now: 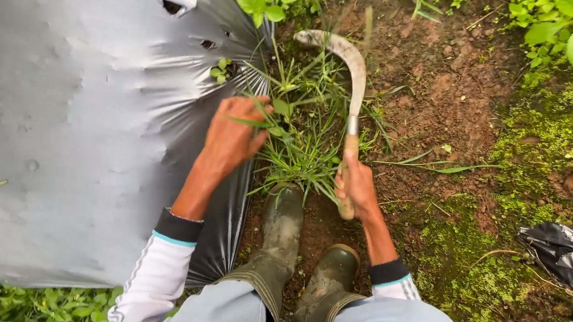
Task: Using a sickle to cut and clear weeds and grass from the edge of a plastic-covered planting row in a farm field.
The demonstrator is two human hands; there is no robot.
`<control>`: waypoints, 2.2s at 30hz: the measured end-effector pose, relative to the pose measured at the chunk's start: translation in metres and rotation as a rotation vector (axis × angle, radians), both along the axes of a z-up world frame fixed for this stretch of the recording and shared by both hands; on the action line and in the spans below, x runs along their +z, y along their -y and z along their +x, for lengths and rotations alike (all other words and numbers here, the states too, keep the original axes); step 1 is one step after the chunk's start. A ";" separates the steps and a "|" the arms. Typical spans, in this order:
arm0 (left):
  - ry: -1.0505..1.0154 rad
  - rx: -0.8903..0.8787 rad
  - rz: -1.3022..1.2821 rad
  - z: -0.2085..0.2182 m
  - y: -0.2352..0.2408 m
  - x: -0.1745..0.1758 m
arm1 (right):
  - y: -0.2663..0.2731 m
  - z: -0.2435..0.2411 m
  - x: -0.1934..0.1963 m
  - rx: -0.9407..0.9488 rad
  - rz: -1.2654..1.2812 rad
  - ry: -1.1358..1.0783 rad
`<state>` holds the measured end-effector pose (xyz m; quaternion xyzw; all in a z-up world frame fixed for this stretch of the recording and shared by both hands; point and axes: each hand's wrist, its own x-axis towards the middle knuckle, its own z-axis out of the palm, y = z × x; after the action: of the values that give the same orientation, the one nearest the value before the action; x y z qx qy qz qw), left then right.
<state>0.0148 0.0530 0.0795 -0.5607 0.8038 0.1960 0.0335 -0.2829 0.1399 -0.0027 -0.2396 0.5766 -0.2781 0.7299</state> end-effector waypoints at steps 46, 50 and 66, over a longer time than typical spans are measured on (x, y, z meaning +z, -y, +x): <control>-0.082 0.131 -0.405 -0.003 0.194 -0.027 | 0.018 -0.026 0.025 -0.072 0.050 -0.051; 0.173 -0.028 -0.554 -0.011 0.216 -0.072 | 0.021 -0.027 0.031 -0.050 0.058 -0.051; -0.494 -0.139 -0.086 -0.012 0.129 0.023 | 0.018 -0.030 0.034 0.086 0.195 -0.035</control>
<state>0.0029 -0.0763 0.1021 -0.4400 0.8320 0.2896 -0.1743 -0.3131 0.1223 0.0313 -0.1971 0.6028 -0.1848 0.7508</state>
